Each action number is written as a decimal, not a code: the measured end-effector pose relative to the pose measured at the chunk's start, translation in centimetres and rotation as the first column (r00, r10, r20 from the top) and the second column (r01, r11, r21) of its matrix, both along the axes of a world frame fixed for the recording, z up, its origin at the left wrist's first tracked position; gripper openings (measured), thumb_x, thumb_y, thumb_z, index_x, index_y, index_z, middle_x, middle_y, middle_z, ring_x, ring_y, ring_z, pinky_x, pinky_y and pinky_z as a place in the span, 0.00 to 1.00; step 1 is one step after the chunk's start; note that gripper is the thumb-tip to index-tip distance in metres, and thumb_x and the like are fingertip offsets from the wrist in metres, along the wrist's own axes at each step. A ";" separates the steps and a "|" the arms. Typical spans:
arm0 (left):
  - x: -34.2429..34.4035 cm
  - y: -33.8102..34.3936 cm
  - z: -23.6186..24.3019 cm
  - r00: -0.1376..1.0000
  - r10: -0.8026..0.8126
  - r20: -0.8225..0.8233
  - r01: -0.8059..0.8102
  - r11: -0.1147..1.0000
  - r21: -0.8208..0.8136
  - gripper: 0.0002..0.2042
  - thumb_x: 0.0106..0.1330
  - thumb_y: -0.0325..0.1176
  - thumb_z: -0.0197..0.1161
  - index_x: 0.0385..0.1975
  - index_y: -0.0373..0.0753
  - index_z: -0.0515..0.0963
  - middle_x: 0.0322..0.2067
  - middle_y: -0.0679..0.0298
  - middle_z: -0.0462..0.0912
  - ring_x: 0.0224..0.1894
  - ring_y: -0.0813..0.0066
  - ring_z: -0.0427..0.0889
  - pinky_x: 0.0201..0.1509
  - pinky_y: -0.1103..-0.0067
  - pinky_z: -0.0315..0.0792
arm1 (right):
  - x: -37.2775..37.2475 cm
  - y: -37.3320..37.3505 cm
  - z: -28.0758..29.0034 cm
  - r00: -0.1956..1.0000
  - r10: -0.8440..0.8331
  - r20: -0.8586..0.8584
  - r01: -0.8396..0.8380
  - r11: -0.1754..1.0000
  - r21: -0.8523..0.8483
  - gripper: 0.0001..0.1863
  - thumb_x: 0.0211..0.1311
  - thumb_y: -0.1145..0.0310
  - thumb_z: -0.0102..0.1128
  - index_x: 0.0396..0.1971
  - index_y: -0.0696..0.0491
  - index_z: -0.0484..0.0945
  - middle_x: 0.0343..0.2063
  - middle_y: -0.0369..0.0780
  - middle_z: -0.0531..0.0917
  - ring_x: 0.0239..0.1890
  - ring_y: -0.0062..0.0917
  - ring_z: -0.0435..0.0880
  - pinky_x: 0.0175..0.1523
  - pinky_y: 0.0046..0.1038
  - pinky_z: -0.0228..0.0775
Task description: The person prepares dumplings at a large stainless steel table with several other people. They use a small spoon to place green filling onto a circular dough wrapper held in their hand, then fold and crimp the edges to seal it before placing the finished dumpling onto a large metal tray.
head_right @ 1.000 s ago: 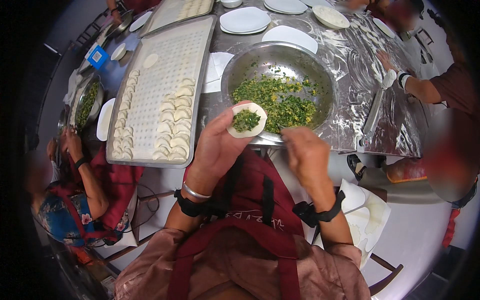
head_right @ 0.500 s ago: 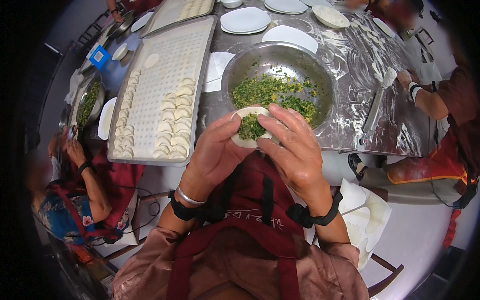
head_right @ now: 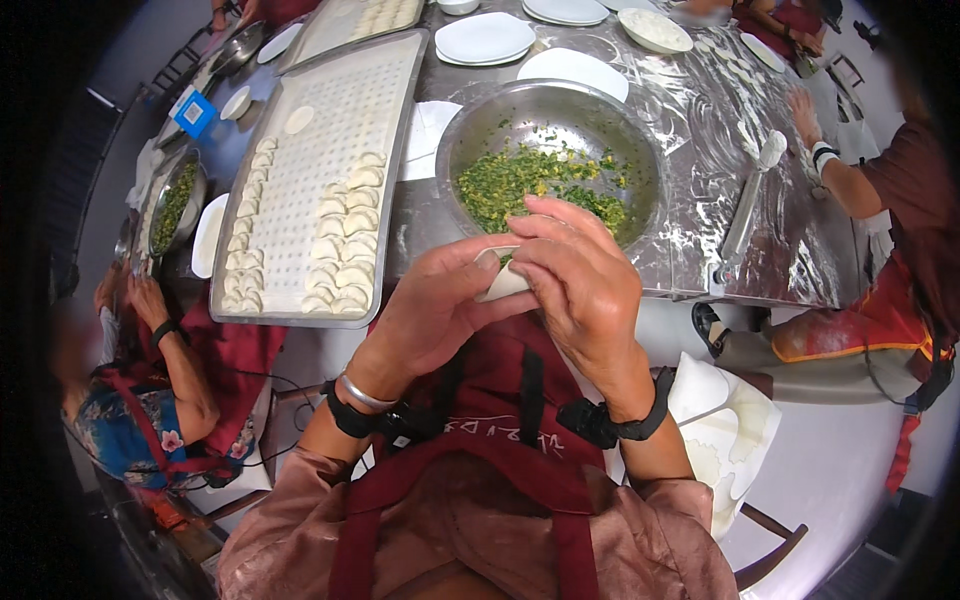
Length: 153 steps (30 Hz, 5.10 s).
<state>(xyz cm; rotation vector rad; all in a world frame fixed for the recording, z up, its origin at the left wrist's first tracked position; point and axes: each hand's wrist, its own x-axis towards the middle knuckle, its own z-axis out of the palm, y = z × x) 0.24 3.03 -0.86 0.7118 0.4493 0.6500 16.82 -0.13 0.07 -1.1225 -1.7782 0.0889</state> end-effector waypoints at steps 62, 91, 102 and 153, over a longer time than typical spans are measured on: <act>3.4 -0.5 -1.9 0.850 0.520 0.088 -0.477 0.687 0.548 0.16 0.64 0.22 0.58 0.52 0.28 0.74 0.51 0.55 0.77 0.52 0.73 0.76 0.56 0.78 0.70 | -1.5 -0.7 -0.1 0.813 -0.167 -0.557 0.107 0.984 -0.139 0.08 0.53 0.79 0.64 0.34 0.60 0.82 0.44 0.47 0.83 0.49 0.33 0.81 0.54 0.29 0.71; 2.0 -0.5 -0.6 0.842 0.538 0.027 -0.368 0.537 0.759 0.15 0.64 0.19 0.58 0.50 0.31 0.76 0.49 0.55 0.78 0.50 0.73 0.77 0.51 0.80 0.73 | -0.7 -0.3 -0.1 0.959 -0.068 -0.275 0.069 0.998 -0.007 0.05 0.51 0.76 0.65 0.30 0.59 0.81 0.42 0.44 0.83 0.54 0.40 0.77 0.55 0.36 0.69; 1.1 -0.9 -0.6 0.916 0.387 -0.107 -0.263 0.779 0.569 0.20 0.65 0.18 0.54 0.58 0.33 0.70 0.52 0.56 0.76 0.52 0.75 0.75 0.54 0.80 0.71 | -0.6 -0.4 -0.1 0.893 -0.021 -0.449 -0.088 0.971 -0.222 0.12 0.49 0.76 0.66 0.37 0.57 0.83 0.47 0.42 0.82 0.60 0.38 0.73 0.57 0.36 0.69; 0.9 -1.2 -1.2 0.927 0.344 -0.152 -0.209 0.807 0.552 0.22 0.67 0.22 0.51 0.62 0.28 0.63 0.51 0.60 0.75 0.52 0.79 0.74 0.53 0.83 0.70 | -0.6 -0.2 0.4 0.966 -0.027 -0.258 -0.017 0.986 -0.167 0.08 0.48 0.75 0.65 0.31 0.58 0.83 0.43 0.43 0.84 0.57 0.39 0.75 0.58 0.36 0.68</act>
